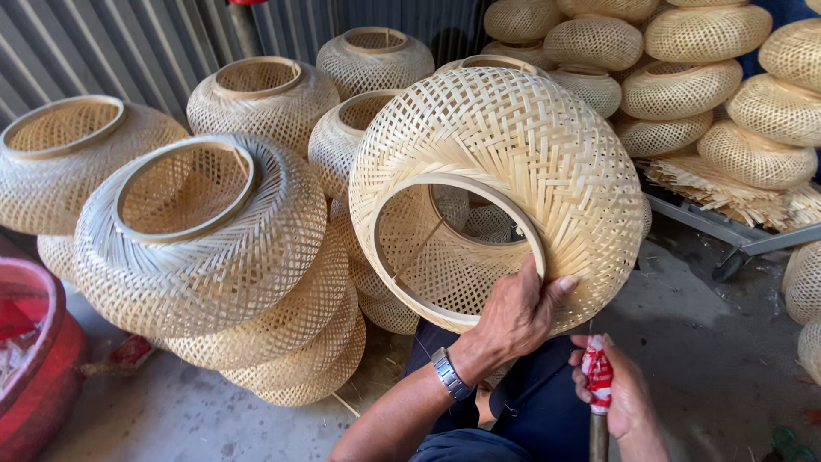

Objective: The person uses a red-handled tool to trim and smooth the rim of a woven bamboo basket. They rotate the basket to work around the edge, then place it down and pick up another basket to continue the same process.

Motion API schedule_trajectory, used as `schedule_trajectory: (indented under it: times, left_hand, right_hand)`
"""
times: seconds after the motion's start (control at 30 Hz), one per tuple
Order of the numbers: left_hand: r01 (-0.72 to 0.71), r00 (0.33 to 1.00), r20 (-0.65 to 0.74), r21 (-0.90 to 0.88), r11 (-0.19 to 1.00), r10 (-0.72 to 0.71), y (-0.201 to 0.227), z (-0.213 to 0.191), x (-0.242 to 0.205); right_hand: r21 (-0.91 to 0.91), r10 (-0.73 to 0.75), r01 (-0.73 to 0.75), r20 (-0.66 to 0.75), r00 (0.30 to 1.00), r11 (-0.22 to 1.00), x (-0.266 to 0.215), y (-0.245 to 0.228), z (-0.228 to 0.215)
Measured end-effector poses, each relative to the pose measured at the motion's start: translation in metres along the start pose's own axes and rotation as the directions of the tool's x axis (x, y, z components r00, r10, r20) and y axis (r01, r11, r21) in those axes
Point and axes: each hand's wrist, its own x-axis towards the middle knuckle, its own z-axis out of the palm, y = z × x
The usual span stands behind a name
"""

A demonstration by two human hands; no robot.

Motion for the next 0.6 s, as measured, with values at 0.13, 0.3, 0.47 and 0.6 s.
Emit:
schedule_trajectory:
  times: [0.13,0.3,0.47,0.6]
  left_hand:
    - [0.059,0.997,0.047,0.015,0.998,-0.06,-0.003,-0.006,0.005]
    - [0.003,1.0,-0.028,-0.006,1.0,-0.003,-0.018,-0.003,0.012]
    - [-0.083,0.996,0.017,-0.168,0.982,0.087,-0.022,0.002,0.006]
    - [-0.108,0.973,0.167,-0.273,0.956,0.158,-0.02,-0.006,0.004]
  right_hand:
    - [0.204,0.089,-0.114,0.127,0.988,0.972,0.016,0.034,-0.01]
    - [0.43,0.04,-0.406,0.645,0.763,0.806,0.043,0.07,-0.032]
    - [0.481,-0.032,-0.155,0.358,0.933,0.863,0.075,0.095,-0.066]
    - [0.438,-0.179,0.123,0.089,0.98,0.89,0.105,0.094,-0.095]
